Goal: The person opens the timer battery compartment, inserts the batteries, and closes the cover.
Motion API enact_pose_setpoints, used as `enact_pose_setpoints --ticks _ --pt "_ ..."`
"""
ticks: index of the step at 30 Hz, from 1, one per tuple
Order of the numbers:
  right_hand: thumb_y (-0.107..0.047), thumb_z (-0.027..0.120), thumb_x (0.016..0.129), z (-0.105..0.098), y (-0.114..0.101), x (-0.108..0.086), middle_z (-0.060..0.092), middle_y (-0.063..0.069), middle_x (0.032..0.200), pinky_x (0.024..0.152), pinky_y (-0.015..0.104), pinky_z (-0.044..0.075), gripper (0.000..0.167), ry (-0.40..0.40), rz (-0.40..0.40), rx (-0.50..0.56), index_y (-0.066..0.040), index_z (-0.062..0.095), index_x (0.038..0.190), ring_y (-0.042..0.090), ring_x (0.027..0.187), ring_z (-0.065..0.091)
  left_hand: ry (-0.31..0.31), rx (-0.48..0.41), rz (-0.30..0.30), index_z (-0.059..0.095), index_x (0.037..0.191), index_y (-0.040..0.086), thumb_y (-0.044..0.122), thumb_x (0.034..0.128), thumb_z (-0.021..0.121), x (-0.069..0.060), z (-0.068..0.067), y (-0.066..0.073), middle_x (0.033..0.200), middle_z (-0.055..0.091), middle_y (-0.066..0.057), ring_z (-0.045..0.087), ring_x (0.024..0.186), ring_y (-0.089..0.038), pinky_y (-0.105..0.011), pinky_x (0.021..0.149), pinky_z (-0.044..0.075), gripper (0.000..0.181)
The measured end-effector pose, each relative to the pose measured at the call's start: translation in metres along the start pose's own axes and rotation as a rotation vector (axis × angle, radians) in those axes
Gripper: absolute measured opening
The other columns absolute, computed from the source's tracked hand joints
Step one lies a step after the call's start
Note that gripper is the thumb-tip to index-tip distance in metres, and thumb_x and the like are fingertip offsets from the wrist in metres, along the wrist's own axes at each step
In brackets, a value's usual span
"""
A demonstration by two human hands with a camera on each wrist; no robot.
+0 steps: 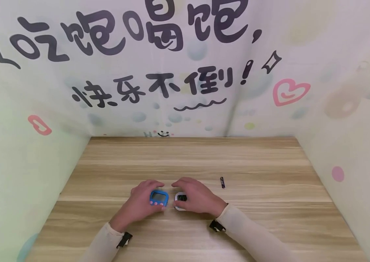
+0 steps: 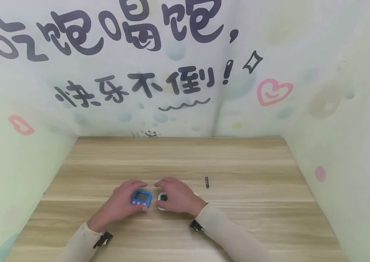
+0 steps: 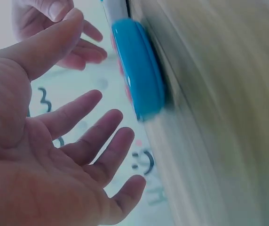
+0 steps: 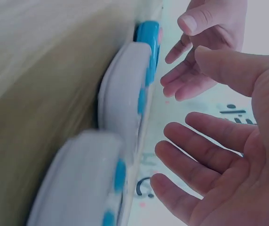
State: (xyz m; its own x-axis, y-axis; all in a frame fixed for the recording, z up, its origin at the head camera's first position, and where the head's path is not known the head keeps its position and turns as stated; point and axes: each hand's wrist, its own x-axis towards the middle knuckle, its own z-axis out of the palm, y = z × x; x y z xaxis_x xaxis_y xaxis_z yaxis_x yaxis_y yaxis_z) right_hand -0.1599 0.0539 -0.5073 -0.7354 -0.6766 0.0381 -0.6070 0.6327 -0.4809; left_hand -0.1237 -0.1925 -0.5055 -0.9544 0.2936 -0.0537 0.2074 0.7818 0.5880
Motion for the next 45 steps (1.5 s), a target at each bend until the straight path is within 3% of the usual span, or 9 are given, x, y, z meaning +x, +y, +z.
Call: enact_pose_setpoints --ticks 5,10,13,17,19,28,36,45 --pt "-0.050 0.078 0.093 0.011 -0.010 0.014 0.069 0.002 0.137 0.109 0.039 0.057 0.061 -0.016 0.001 -0.030 -0.013 0.067 0.140 0.020 0.130 0.063 -0.009 0.014 -0.024 0.063 0.143 0.011 0.029 0.0759 0.097 -0.007 -0.006 -0.015 0.146 0.060 -0.014 0.052 0.137 -0.041 -0.067 0.107 0.045 0.078" --pt "-0.054 0.079 0.091 0.022 -0.017 0.027 0.069 -0.001 0.136 0.104 0.036 0.058 0.063 -0.045 0.019 -0.069 -0.015 0.067 0.140 0.017 0.124 0.065 -0.033 -0.013 -0.040 0.059 0.146 0.005 0.023 0.0763 0.097 -0.009 -0.008 -0.025 0.144 0.059 -0.017 0.056 0.135 -0.039 -0.060 0.114 0.049 0.081" --pt "-0.052 0.080 0.090 0.025 -0.022 0.031 0.070 -0.001 0.132 0.099 0.032 0.059 0.063 -0.059 0.020 -0.073 -0.014 0.067 0.139 0.014 0.117 0.065 -0.050 -0.046 -0.060 0.058 0.147 0.004 0.022 0.0778 0.096 -0.008 -0.007 -0.027 0.141 0.060 -0.014 0.062 0.123 -0.031 -0.052 0.106 0.056 0.081" --pt "-0.048 0.084 0.088 0.028 -0.025 0.034 0.071 -0.002 0.127 0.092 0.026 0.057 0.062 -0.082 0.010 -0.073 -0.013 0.068 0.136 0.012 0.108 0.063 -0.075 -0.075 -0.093 0.058 0.147 0.004 0.018 0.0790 0.095 -0.008 -0.007 -0.026 0.130 0.060 -0.008 0.058 0.101 -0.019 -0.031 0.083 0.056 0.079" --pt "-0.047 0.086 0.087 0.029 -0.026 0.034 0.071 -0.002 0.125 0.091 0.026 0.057 0.061 -0.089 0.009 -0.077 -0.013 0.068 0.135 0.012 0.108 0.063 -0.083 -0.080 -0.099 0.058 0.147 0.004 0.017 0.0791 0.095 -0.007 -0.006 -0.025 0.125 0.060 -0.007 0.056 0.097 -0.017 -0.027 0.080 0.052 0.078" --pt "-0.041 0.087 0.087 0.030 -0.027 0.035 0.070 -0.001 0.129 0.098 0.026 0.057 0.061 -0.099 0.003 -0.055 -0.012 0.067 0.137 0.012 0.111 0.064 -0.097 -0.089 -0.095 0.062 0.142 0.000 0.012 0.0793 0.094 -0.005 -0.006 -0.023 0.118 0.062 -0.008 0.058 0.096 -0.015 -0.037 0.090 0.057 0.071" --pt "-0.035 0.086 0.089 0.020 -0.024 0.031 0.069 -0.001 0.131 0.103 0.024 0.055 0.060 -0.078 -0.036 0.034 -0.010 0.065 0.140 0.010 0.114 0.064 -0.076 -0.171 -0.106 0.063 0.140 0.001 0.013 0.0796 0.094 -0.005 -0.009 -0.020 0.114 0.062 -0.008 0.059 0.092 -0.016 -0.021 0.075 0.057 0.069" --pt "-0.028 0.080 0.094 0.003 -0.012 0.015 0.066 0.001 0.140 0.110 0.030 0.054 0.055 -0.027 -0.069 0.145 -0.010 0.061 0.143 0.012 0.124 0.063 -0.032 -0.290 -0.092 0.062 0.140 0.003 0.017 0.0804 0.094 -0.001 -0.008 -0.002 0.120 0.061 -0.011 0.063 0.097 -0.017 -0.022 0.078 0.062 0.069"
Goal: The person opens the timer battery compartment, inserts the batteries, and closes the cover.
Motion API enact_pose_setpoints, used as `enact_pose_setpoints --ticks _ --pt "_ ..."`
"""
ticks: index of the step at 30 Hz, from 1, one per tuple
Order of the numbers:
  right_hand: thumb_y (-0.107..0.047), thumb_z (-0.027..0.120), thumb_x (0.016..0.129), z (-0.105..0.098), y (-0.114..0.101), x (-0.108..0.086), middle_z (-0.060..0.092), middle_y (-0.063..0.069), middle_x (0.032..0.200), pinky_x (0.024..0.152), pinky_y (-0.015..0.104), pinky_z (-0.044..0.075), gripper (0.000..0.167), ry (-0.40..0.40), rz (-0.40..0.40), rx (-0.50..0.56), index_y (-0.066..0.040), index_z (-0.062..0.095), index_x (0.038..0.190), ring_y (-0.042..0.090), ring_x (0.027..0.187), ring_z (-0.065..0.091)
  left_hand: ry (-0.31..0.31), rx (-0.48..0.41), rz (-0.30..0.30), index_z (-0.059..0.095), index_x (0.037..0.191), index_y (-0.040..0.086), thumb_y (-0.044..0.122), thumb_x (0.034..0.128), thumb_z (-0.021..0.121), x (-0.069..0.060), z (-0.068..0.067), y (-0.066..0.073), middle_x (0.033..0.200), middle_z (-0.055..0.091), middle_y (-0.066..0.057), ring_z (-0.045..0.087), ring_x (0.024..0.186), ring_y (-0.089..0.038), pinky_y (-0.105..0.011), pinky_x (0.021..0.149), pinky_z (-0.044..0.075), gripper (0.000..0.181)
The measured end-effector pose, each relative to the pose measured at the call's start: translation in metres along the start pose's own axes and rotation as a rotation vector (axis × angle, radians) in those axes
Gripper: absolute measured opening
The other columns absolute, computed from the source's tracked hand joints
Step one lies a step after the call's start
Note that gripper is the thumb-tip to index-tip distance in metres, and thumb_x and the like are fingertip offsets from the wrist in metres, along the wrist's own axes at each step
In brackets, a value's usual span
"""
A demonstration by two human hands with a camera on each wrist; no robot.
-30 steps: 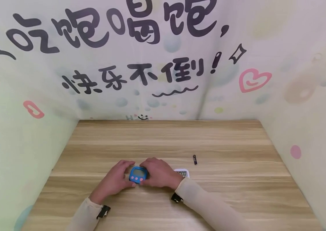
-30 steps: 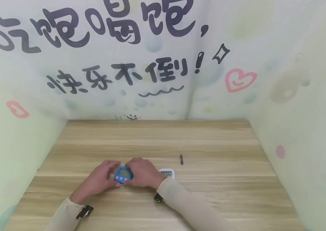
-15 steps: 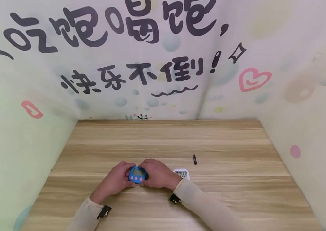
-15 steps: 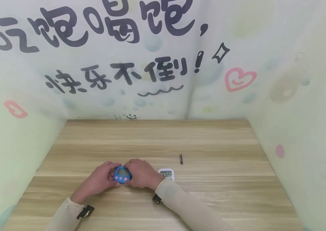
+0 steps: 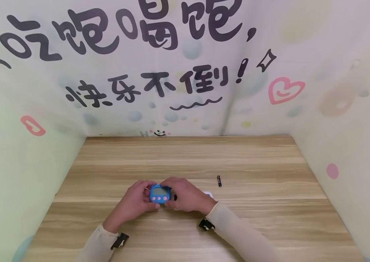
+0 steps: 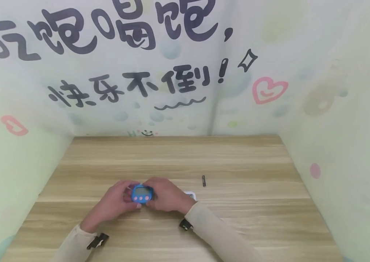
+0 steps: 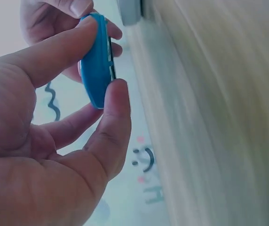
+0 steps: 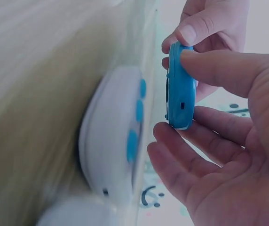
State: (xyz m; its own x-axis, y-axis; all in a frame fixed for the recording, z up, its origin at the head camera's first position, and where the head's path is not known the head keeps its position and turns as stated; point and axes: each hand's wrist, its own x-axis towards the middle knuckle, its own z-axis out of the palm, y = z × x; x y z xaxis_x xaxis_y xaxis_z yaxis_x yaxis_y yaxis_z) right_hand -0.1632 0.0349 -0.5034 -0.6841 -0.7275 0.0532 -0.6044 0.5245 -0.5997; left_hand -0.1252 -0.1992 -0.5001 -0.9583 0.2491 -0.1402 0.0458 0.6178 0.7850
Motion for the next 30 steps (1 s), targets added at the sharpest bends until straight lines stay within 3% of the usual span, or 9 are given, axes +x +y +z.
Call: enact_pose_setpoints --ticks 8,16,24,30 --pt "-0.029 0.078 0.097 -0.017 0.009 -0.026 0.062 0.001 0.145 0.107 0.033 0.057 0.057 0.052 0.013 0.048 -0.013 0.057 0.147 0.013 0.124 0.063 0.003 -0.084 0.060 0.060 0.141 0.002 0.014 0.0808 0.094 0.007 0.015 0.020 0.125 0.060 -0.013 0.066 0.098 -0.017 -0.023 0.079 0.064 0.070" --pt "-0.022 0.082 0.094 -0.034 0.020 -0.051 0.063 0.004 0.144 0.101 0.038 0.062 0.057 0.128 0.044 0.128 -0.009 0.059 0.145 0.016 0.121 0.066 0.003 -0.079 0.112 0.061 0.138 0.007 0.014 0.0814 0.093 0.016 0.031 0.037 0.121 0.061 -0.008 0.065 0.097 -0.016 -0.020 0.077 0.063 0.066" --pt "-0.016 0.083 0.093 -0.046 0.032 -0.074 0.064 0.002 0.143 0.097 0.035 0.064 0.058 0.179 0.025 0.184 -0.009 0.060 0.145 0.016 0.119 0.068 -0.056 -0.116 0.192 0.056 0.140 0.007 0.017 0.0853 0.091 0.024 0.046 0.054 0.126 0.059 -0.007 0.064 0.098 -0.016 -0.020 0.078 0.062 0.066" --pt "-0.008 0.082 0.090 -0.049 0.040 -0.086 0.065 0.003 0.139 0.095 0.030 0.064 0.057 0.207 0.033 0.235 -0.006 0.060 0.143 0.019 0.115 0.070 -0.096 -0.153 0.213 0.055 0.142 0.007 0.017 0.0877 0.089 0.029 0.055 0.061 0.127 0.057 -0.008 0.065 0.100 -0.017 -0.020 0.079 0.063 0.065"
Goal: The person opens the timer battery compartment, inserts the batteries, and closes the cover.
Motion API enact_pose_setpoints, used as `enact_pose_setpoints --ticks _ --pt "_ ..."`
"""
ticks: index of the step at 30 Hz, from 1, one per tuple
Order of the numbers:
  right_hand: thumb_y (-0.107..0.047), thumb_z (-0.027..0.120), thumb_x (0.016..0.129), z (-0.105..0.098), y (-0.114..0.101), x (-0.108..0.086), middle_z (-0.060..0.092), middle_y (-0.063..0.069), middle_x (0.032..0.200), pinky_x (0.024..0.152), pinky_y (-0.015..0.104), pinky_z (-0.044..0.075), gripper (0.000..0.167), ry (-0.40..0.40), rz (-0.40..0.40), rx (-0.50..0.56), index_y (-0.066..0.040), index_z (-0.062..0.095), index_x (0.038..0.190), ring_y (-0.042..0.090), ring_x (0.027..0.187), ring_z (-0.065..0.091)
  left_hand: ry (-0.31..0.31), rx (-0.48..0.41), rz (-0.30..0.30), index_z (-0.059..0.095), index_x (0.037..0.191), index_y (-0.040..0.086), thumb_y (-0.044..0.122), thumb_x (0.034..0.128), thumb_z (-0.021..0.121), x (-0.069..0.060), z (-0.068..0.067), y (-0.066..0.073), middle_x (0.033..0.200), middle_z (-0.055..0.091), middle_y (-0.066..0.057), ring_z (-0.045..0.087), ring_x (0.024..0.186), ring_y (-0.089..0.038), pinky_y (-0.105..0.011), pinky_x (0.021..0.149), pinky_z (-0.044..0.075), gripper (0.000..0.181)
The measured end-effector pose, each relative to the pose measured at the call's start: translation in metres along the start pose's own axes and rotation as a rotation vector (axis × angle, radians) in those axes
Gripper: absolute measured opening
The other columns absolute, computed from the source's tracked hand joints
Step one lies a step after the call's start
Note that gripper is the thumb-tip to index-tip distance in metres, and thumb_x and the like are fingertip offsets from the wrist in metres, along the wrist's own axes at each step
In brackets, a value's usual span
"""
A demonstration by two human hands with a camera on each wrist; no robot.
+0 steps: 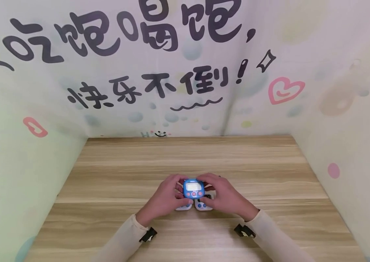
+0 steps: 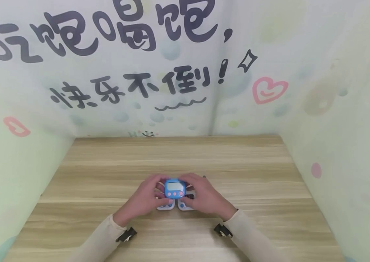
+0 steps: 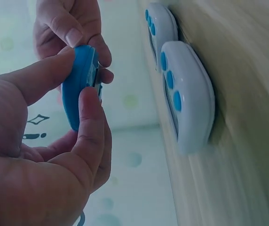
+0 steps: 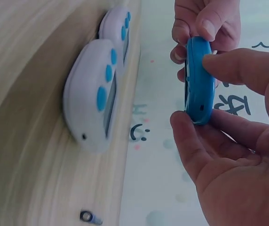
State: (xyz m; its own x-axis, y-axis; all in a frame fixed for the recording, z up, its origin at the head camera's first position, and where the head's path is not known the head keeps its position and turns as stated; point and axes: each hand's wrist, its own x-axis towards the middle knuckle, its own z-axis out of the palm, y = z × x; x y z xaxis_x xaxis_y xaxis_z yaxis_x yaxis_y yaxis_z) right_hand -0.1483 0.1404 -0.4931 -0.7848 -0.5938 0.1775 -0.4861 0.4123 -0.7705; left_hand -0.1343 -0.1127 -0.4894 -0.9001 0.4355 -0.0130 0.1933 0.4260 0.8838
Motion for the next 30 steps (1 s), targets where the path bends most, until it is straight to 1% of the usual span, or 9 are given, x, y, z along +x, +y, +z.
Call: enact_pose_setpoints --ticks 5,8,12,15,18,23,26,28,30 --pt "-0.004 0.082 0.089 -0.002 0.004 -0.007 0.064 0.004 0.135 0.096 0.032 0.064 0.059 0.021 0.037 0.058 -0.005 0.059 0.143 0.021 0.115 0.070 0.000 -0.015 0.002 0.054 0.143 0.008 0.020 0.0892 0.088 0.002 0.007 0.001 0.127 0.057 -0.008 0.065 0.102 -0.017 -0.020 0.081 0.063 0.065" --pt "-0.003 0.082 0.088 -0.002 0.006 -0.011 0.065 0.007 0.134 0.094 0.035 0.065 0.061 0.031 0.057 0.083 -0.004 0.059 0.144 0.023 0.113 0.071 0.005 -0.027 0.003 0.055 0.142 0.009 0.019 0.0891 0.088 0.003 0.010 0.000 0.126 0.058 -0.007 0.065 0.103 -0.017 -0.020 0.082 0.063 0.064" --pt "-0.004 0.082 0.088 -0.002 0.007 -0.014 0.066 0.011 0.131 0.091 0.038 0.066 0.064 0.039 0.086 0.117 0.000 0.056 0.146 0.024 0.108 0.071 0.011 -0.060 -0.002 0.056 0.142 0.011 0.018 0.0887 0.088 0.003 0.013 0.000 0.128 0.058 -0.008 0.065 0.106 -0.019 -0.022 0.083 0.064 0.063" --pt "-0.004 0.083 0.088 -0.002 0.007 -0.015 0.066 0.012 0.128 0.091 0.037 0.066 0.067 0.040 0.107 0.135 0.001 0.054 0.148 0.022 0.106 0.070 0.017 -0.084 -0.009 0.056 0.143 0.014 0.017 0.0883 0.088 0.001 0.013 0.000 0.130 0.058 -0.007 0.064 0.109 -0.021 -0.023 0.085 0.065 0.063" --pt "-0.006 0.084 0.088 -0.002 0.007 -0.014 0.068 0.009 0.124 0.088 0.035 0.066 0.069 0.041 0.123 0.129 0.000 0.053 0.150 0.019 0.103 0.069 0.021 -0.105 -0.009 0.055 0.145 0.017 0.015 0.0886 0.088 0.000 0.013 0.000 0.130 0.059 -0.007 0.064 0.111 -0.022 -0.025 0.086 0.065 0.066" --pt "-0.008 0.084 0.090 -0.003 0.006 -0.013 0.069 0.005 0.116 0.080 0.027 0.065 0.069 0.032 0.156 0.121 -0.005 0.053 0.151 0.014 0.094 0.069 0.040 -0.148 0.004 0.052 0.150 0.016 0.012 0.0925 0.083 -0.001 0.014 -0.001 0.128 0.062 -0.007 0.065 0.113 -0.024 -0.028 0.088 0.066 0.065" --pt "-0.009 0.083 0.091 -0.004 0.006 -0.013 0.069 0.006 0.116 0.077 0.023 0.064 0.066 0.028 0.174 0.135 -0.008 0.054 0.150 0.013 0.090 0.071 0.066 -0.180 -0.010 0.056 0.148 0.018 0.016 0.0967 0.079 -0.001 0.014 -0.002 0.128 0.066 -0.005 0.066 0.115 -0.023 -0.028 0.091 0.064 0.056" --pt "-0.008 0.082 0.092 -0.003 0.006 -0.013 0.068 0.008 0.117 0.076 0.023 0.064 0.063 0.030 0.168 0.151 -0.011 0.055 0.149 0.012 0.088 0.073 0.076 -0.229 -0.019 0.058 0.145 0.018 0.020 0.0996 0.076 -0.002 0.014 -0.002 0.128 0.067 -0.005 0.066 0.116 -0.024 -0.027 0.092 0.063 0.049" --pt "-0.008 0.080 0.094 -0.003 0.006 -0.013 0.068 0.012 0.117 0.074 0.024 0.065 0.059 0.035 0.145 0.187 -0.013 0.056 0.147 0.018 0.086 0.076 0.077 -0.282 -0.022 0.060 0.142 0.016 0.023 0.1022 0.073 -0.002 0.013 -0.002 0.127 0.068 -0.007 0.066 0.116 -0.025 -0.027 0.091 0.064 0.042"
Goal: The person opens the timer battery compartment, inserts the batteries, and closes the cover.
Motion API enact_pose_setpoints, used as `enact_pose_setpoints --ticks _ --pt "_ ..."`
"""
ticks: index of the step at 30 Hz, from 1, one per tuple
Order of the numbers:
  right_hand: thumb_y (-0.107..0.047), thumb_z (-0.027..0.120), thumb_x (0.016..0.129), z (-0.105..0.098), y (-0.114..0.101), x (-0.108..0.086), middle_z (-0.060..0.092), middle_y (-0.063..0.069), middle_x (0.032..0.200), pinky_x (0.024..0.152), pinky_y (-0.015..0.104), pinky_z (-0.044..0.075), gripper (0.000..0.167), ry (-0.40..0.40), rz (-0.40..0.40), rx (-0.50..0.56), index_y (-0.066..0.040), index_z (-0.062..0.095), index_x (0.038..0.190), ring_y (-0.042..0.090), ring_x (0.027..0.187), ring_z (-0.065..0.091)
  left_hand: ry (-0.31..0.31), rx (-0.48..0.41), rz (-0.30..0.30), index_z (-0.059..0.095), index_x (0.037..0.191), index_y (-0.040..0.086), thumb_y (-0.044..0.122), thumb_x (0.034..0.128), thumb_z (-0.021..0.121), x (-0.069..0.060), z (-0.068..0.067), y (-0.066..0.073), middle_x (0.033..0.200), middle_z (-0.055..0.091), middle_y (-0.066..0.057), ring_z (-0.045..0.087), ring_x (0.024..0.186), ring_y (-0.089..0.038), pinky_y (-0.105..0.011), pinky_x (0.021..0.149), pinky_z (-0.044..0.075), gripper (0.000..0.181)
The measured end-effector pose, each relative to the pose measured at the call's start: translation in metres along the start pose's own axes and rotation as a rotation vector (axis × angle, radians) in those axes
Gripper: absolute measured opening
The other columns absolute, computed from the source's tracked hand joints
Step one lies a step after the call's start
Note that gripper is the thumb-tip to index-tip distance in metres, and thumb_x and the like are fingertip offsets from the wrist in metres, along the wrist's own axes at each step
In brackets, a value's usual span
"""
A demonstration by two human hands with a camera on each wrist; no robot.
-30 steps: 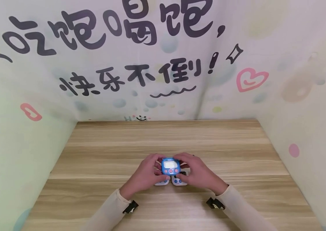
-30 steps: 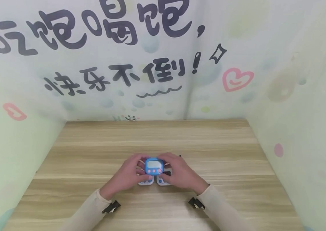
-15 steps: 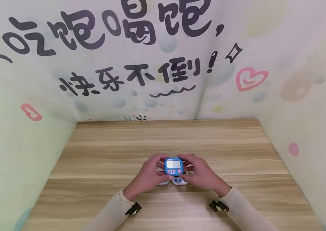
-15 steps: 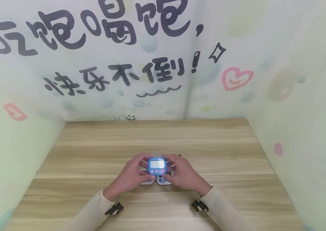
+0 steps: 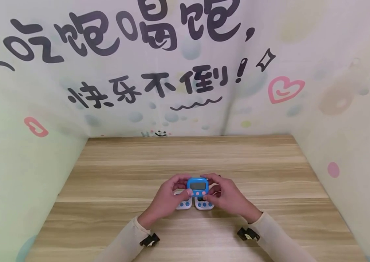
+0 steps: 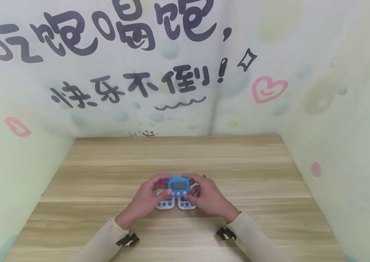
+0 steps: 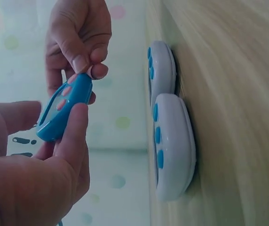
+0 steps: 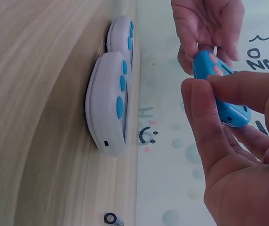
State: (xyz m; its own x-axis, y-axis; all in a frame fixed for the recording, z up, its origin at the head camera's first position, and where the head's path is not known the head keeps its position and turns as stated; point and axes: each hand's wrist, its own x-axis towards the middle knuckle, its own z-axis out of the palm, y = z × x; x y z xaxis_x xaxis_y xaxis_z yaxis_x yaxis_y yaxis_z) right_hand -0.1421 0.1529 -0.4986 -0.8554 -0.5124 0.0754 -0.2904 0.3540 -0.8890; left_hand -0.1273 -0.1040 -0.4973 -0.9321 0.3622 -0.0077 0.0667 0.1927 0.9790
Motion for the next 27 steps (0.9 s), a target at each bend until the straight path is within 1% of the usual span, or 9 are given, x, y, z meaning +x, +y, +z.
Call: enact_pose_setpoints --ticks 4,8,12,16,18,19,23,25,27 --pt "-0.009 0.078 0.097 0.0030 0.0035 0.0003 0.069 0.013 0.120 0.076 0.027 0.066 0.046 0.002 -0.065 0.051 -0.017 0.061 0.139 0.020 0.088 0.078 0.014 -0.053 0.007 0.064 0.133 0.013 0.026 0.1054 0.068 -0.0001 -0.0003 -0.0015 0.126 0.067 -0.007 0.065 0.115 -0.024 -0.026 0.092 0.063 0.031" --pt "-0.015 0.075 0.100 0.0053 0.0040 0.0004 0.071 0.007 0.119 0.080 0.029 0.067 0.029 0.031 -0.114 0.050 -0.017 0.067 0.128 0.016 0.094 0.077 0.048 -0.026 0.026 0.068 0.122 0.014 0.027 0.1046 0.069 0.0005 0.0002 -0.0031 0.124 0.068 -0.004 0.064 0.116 -0.020 -0.029 0.100 0.059 0.021" --pt "-0.019 0.070 0.104 0.0043 0.0012 -0.0001 0.072 0.007 0.117 0.081 0.030 0.066 0.019 0.041 -0.112 0.066 -0.016 0.068 0.123 0.018 0.097 0.077 0.030 -0.043 0.038 0.068 0.122 0.010 0.025 0.1021 0.073 0.0015 0.0004 -0.0033 0.128 0.066 -0.009 0.062 0.121 -0.022 -0.030 0.104 0.058 0.025" --pt "-0.018 0.068 0.105 0.0034 0.0002 -0.0008 0.070 0.011 0.129 0.087 0.029 0.065 0.020 0.024 -0.094 0.100 -0.016 0.068 0.125 0.024 0.106 0.075 -0.015 -0.099 0.029 0.060 0.134 0.000 0.021 0.1003 0.075 0.0017 -0.0002 -0.0048 0.142 0.058 -0.021 0.057 0.133 -0.028 -0.026 0.112 0.054 0.042" --pt "-0.017 0.069 0.104 0.0033 0.0001 -0.0015 0.068 0.015 0.136 0.091 0.031 0.065 0.021 0.022 -0.095 0.119 -0.015 0.067 0.124 0.028 0.112 0.074 -0.034 -0.119 0.019 0.056 0.139 -0.002 0.020 0.1001 0.076 0.0012 -0.0007 -0.0055 0.145 0.055 -0.023 0.055 0.137 -0.032 -0.026 0.113 0.052 0.049" --pt "-0.016 0.071 0.103 0.0035 0.0003 -0.0018 0.067 0.016 0.139 0.093 0.033 0.065 0.021 0.023 -0.098 0.124 -0.014 0.066 0.124 0.030 0.113 0.073 -0.040 -0.125 0.005 0.055 0.141 0.000 0.020 0.0997 0.076 0.0009 -0.0011 -0.0062 0.146 0.054 -0.022 0.055 0.137 -0.031 -0.026 0.113 0.052 0.051" --pt "-0.014 0.076 0.099 0.0047 0.0017 -0.0022 0.065 0.017 0.144 0.097 0.038 0.064 0.026 0.032 -0.111 0.117 -0.013 0.065 0.122 0.033 0.119 0.072 -0.069 -0.155 -0.062 0.053 0.146 0.010 0.020 0.0985 0.078 -0.0011 -0.0027 -0.0076 0.147 0.055 -0.013 0.059 0.129 -0.029 -0.025 0.102 0.060 0.055" --pt "-0.015 0.079 0.097 0.0057 0.0027 -0.0016 0.066 0.015 0.142 0.099 0.039 0.063 0.033 0.035 -0.117 0.095 -0.013 0.064 0.126 0.032 0.120 0.072 -0.078 -0.171 -0.088 0.051 0.150 0.013 0.017 0.0976 0.078 -0.0016 -0.0036 -0.0085 0.148 0.054 -0.012 0.062 0.124 -0.027 -0.024 0.095 0.062 0.059" --pt "-0.015 0.082 0.095 0.0064 0.0030 -0.0008 0.066 0.012 0.141 0.100 0.038 0.063 0.041 0.039 -0.114 0.073 -0.014 0.064 0.131 0.029 0.119 0.072 -0.087 -0.188 -0.096 0.048 0.153 0.012 0.012 0.0968 0.078 -0.0018 -0.0044 -0.0089 0.150 0.053 -0.014 0.063 0.120 -0.026 -0.024 0.091 0.062 0.064"
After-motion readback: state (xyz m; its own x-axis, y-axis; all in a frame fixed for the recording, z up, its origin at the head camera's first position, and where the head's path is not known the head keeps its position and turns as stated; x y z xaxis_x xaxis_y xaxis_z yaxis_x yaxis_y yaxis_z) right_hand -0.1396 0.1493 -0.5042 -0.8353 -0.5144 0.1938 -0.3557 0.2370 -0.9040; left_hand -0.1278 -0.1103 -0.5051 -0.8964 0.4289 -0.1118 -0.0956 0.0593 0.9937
